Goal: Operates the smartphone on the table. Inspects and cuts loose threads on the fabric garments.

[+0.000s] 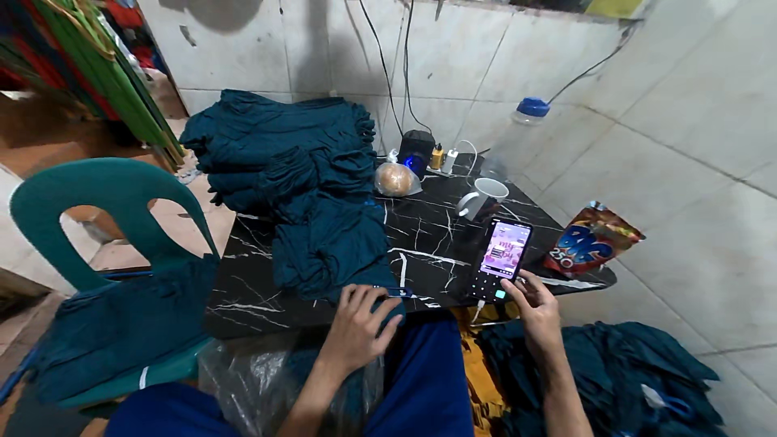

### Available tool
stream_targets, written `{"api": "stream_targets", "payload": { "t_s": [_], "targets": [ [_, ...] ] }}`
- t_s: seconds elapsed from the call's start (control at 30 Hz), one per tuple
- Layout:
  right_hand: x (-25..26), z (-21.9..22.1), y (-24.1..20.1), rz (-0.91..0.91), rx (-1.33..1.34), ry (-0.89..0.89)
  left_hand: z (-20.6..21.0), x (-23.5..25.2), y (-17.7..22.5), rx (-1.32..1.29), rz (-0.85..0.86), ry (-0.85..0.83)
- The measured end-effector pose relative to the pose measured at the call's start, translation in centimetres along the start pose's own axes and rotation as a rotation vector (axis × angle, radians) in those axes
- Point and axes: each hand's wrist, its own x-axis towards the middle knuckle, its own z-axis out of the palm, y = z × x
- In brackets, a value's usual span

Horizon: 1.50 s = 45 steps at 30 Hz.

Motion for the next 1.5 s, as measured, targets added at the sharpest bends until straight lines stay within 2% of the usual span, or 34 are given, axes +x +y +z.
{"api": "stream_targets", "payload": {
  "t_s": [0.2,0.37,0.47,0.77,1.03,1.17,1.23,1.5],
  "targets": [
    [0.2,1.1,-0.3,-0.036,-0.043,0.106,3.4,6.0,3.3,-0.185,0.093,-0.205],
    [0.6,2.9,-1.1,-0.014,-0.075,0.206,6.1,9.1,4.0,-0.191,0.148,-0.257],
    [0.7,2.6,-1.3,0.016,-0.054,0.175,6.8,9.9,4.0,-0.192,0.161,-0.234],
    [0.3,-0.6,0.6,-0.032,0.081,-0.055,7.6,10.1,4.0,-0.185,0.196,-0.264],
    [0.2,-0.6,0.6,-0.039,0.098,-0.097,7.7,10.4,4.3,-0.106,0.204,-0.401],
    [0.1,-0.6,0.8,-0.061,0.105,-0.125,7.4,9.9,3.9,-0.181,0.263,-0.255],
    [0.1,-0.6,0.7,-0.048,0.101,-0.122,7.4,9.6,3.7,-0.168,0.268,-0.241],
    [0.4,-0.8,1.0,-0.031,0.073,-0.072,7.5,10.1,4.1,-0.144,0.266,-0.434]
  ]
}}
